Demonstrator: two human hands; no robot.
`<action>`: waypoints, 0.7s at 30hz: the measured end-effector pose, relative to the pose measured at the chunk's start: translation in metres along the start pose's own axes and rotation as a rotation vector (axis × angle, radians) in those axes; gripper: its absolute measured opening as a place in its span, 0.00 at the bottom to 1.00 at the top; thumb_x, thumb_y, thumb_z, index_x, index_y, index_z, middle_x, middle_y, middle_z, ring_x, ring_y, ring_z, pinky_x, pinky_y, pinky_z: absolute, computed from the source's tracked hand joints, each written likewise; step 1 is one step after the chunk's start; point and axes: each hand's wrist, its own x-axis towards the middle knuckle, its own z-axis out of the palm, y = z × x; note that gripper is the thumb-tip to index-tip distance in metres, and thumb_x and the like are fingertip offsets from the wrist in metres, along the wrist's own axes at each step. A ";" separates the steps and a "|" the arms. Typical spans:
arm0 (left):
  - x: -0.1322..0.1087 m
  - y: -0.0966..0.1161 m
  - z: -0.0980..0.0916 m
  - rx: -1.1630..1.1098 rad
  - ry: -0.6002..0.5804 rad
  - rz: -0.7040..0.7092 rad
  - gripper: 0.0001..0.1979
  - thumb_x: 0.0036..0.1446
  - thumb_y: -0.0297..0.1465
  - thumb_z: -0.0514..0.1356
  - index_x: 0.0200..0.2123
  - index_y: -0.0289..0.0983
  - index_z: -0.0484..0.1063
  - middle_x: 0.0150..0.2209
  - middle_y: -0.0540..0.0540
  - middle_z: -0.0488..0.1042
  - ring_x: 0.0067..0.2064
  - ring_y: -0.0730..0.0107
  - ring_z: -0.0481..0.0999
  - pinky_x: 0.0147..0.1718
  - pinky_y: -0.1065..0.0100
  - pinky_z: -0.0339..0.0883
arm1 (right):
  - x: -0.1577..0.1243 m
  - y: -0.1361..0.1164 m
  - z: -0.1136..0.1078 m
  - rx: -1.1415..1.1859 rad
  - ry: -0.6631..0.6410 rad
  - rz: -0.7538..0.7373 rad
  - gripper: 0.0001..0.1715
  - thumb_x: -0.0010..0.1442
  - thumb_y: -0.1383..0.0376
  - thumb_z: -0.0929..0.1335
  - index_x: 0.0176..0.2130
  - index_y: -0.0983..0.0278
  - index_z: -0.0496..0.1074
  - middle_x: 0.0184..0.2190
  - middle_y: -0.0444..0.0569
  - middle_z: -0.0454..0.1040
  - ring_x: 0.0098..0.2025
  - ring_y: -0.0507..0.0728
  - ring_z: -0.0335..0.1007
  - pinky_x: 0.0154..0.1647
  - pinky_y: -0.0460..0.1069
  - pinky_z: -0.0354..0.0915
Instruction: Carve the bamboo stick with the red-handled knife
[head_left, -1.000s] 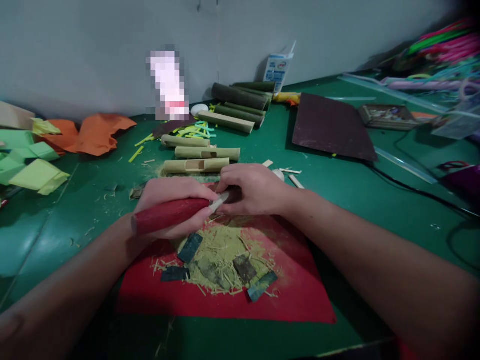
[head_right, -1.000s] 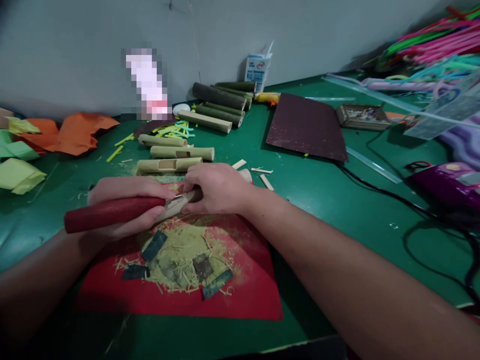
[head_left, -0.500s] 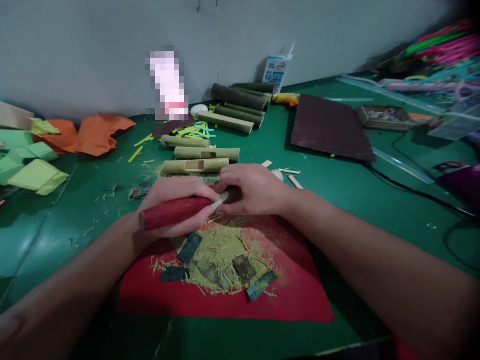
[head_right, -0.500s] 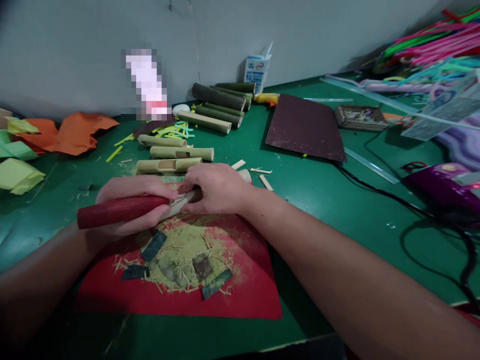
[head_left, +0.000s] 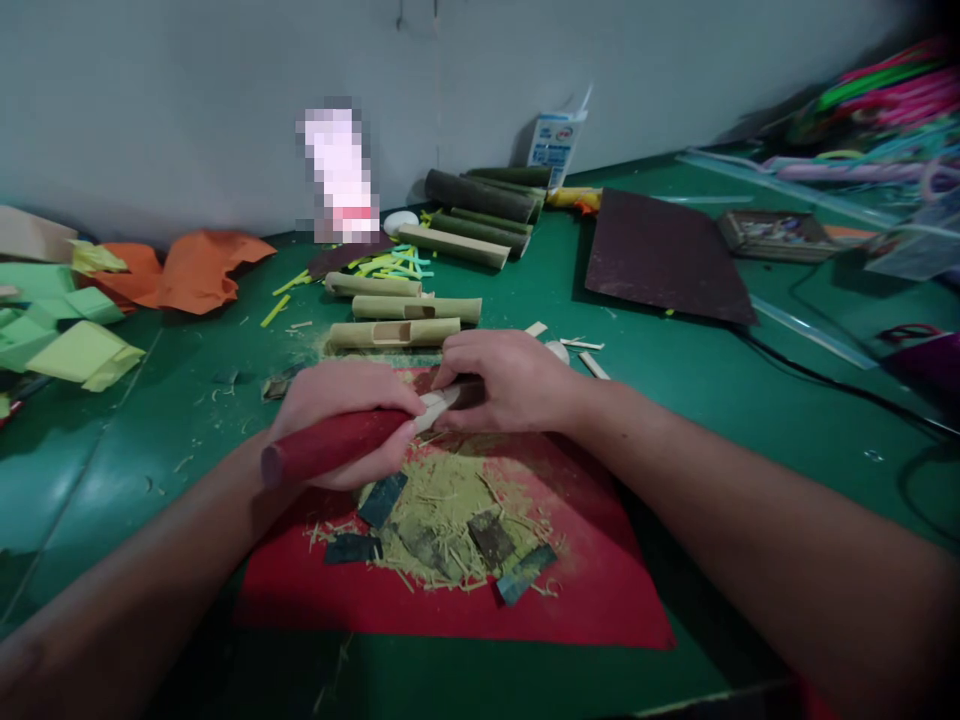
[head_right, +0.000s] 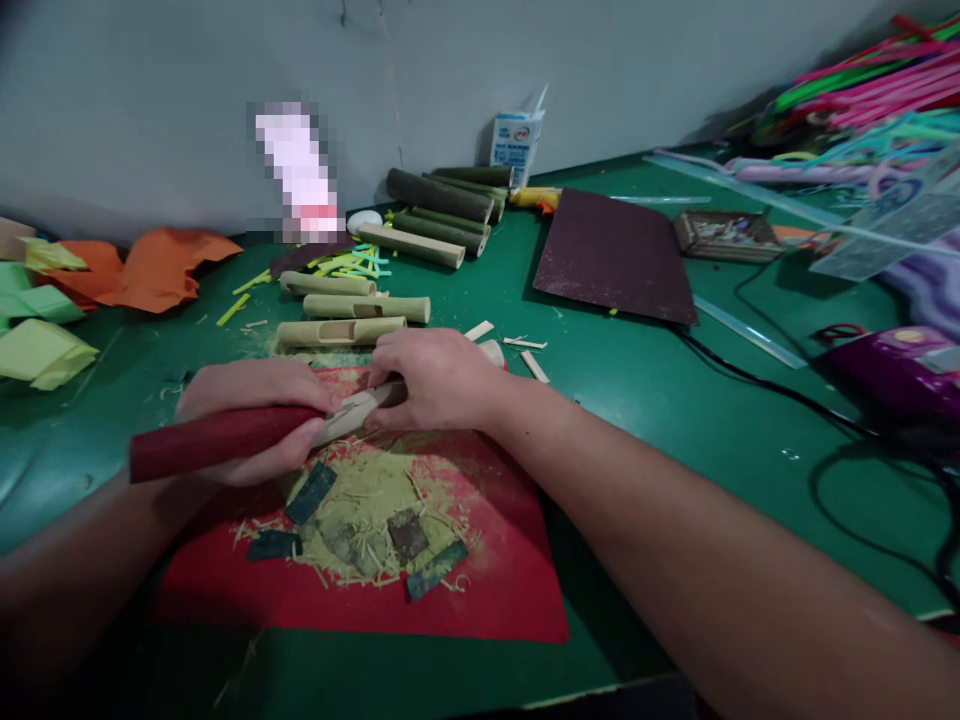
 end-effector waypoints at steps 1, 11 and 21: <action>0.000 0.001 -0.001 -0.013 0.024 -0.005 0.05 0.54 0.28 0.61 0.34 0.43 0.76 0.32 0.50 0.82 0.32 0.68 0.81 0.31 0.68 0.75 | 0.000 0.000 0.000 -0.001 -0.002 0.001 0.13 0.52 0.59 0.76 0.36 0.63 0.77 0.32 0.43 0.72 0.35 0.52 0.66 0.34 0.47 0.53; 0.004 0.000 -0.001 -0.114 -0.063 -0.079 0.06 0.58 0.30 0.63 0.40 0.41 0.77 0.37 0.47 0.83 0.38 0.66 0.83 0.35 0.69 0.74 | 0.000 0.001 0.002 -0.018 0.016 -0.013 0.13 0.53 0.58 0.75 0.34 0.63 0.76 0.31 0.44 0.73 0.35 0.53 0.67 0.33 0.47 0.53; 0.005 0.000 -0.002 -0.133 -0.091 -0.129 0.06 0.59 0.30 0.64 0.41 0.40 0.77 0.39 0.48 0.82 0.39 0.68 0.82 0.37 0.71 0.73 | 0.000 0.000 0.001 -0.033 0.010 0.009 0.13 0.52 0.57 0.75 0.34 0.63 0.75 0.31 0.44 0.72 0.35 0.53 0.67 0.33 0.47 0.53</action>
